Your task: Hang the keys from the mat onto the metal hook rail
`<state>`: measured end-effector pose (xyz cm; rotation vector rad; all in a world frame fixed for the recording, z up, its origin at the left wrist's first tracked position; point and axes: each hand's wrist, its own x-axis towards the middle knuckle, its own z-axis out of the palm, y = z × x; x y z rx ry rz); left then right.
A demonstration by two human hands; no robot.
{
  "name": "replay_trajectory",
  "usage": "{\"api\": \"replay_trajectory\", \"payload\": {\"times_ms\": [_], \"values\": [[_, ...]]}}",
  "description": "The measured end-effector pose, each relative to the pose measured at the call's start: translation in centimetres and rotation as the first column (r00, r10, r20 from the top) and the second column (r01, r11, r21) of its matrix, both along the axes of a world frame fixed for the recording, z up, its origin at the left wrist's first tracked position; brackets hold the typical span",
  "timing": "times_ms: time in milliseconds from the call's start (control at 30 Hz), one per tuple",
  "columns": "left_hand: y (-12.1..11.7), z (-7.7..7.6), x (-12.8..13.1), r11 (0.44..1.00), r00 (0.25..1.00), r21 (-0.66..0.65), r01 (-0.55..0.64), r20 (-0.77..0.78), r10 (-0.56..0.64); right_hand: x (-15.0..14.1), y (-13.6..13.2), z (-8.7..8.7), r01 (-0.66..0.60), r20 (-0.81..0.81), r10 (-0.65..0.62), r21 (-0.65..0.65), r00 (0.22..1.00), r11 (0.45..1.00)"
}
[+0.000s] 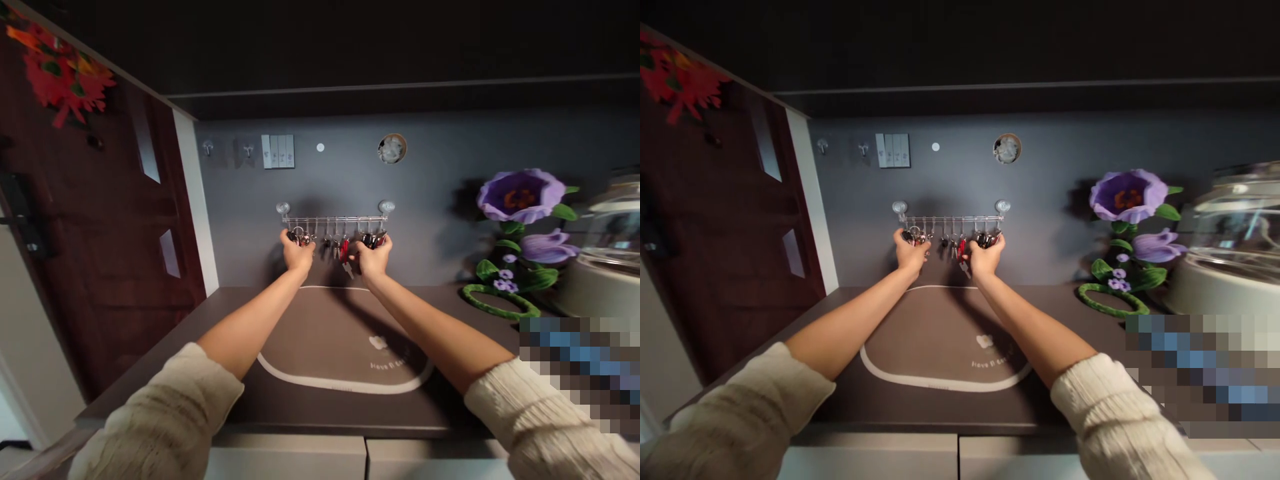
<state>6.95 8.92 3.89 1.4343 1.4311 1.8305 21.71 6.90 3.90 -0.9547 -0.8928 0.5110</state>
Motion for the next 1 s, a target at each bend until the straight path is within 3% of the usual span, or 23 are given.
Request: {"api": "replay_trajectory", "payload": {"times_ms": [133, 267, 367, 433, 500, 600, 733, 800, 867, 1000], "values": [[0.0, 1.5, -0.5, 1.0, 0.999, 0.018, -0.012, 0.049, 0.011, 0.6, 0.5, 2.4, 0.02, -0.054, -0.016, 0.082, 0.998, 0.996], [0.8, 3.5, -0.8, 0.986, 1.0, 0.165, -0.013, -0.026, 0.017, 1.5, 1.6, 4.5, -0.019, -0.05, 0.024, 0.092, 0.998, 0.996], [0.4, 5.1, -1.1, 0.979, 0.997, 0.188, 0.077, -0.014, -0.076, 2.2, 1.0, 5.2, -0.083, 0.018, 0.082, 0.062, 0.996, 0.995], [-0.7, 5.3, -1.4, 0.972, 0.985, 0.161, 0.172, 0.002, -0.175, 2.7, -0.3, 4.9, -0.141, 0.094, 0.139, 0.015, 0.986, 0.99], [-2.1, 4.5, -1.9, 0.952, 0.96, 0.134, 0.277, 0.001, -0.28, 3.2, -2.0, 3.9, -0.217, 0.175, 0.228, -0.083, 0.958, 0.973], [-4.4, 1.3, -3.1, 0.896, 0.895, -0.003, 0.444, -0.053, -0.443, 4.2, -4.7, 1.5, -0.323, 0.286, 0.402, -0.285, 0.87, 0.902], [-6.6, -3.1, -4.9, 0.782, 0.76, -0.288, 0.553, -0.212, -0.615, 5.8, -6.9, -1.5, -0.282, 0.486, 0.55, -0.519, 0.679, 0.807], [-7.1, -4.3, -5.6, 0.789, 0.708, -0.363, 0.496, -0.357, -0.609, 6.2, -7.1, -2.1, -0.207, 0.589, 0.571, -0.571, 0.572, 0.795], [-7.3, -4.8, -6.1, 0.827, 0.663, -0.385, 0.41, -0.497, -0.56, 5.9, -6.7, -1.9, -0.136, 0.651, 0.533, -0.558, 0.54, 0.819], [-7.6, -5.3, -6.3, 0.934, 0.557, -0.244, 0.26, -0.752, -0.351, 3.3, -4.3, -1.0, 0.016, 0.652, 0.314, -0.448, 0.69, 0.894]]}}
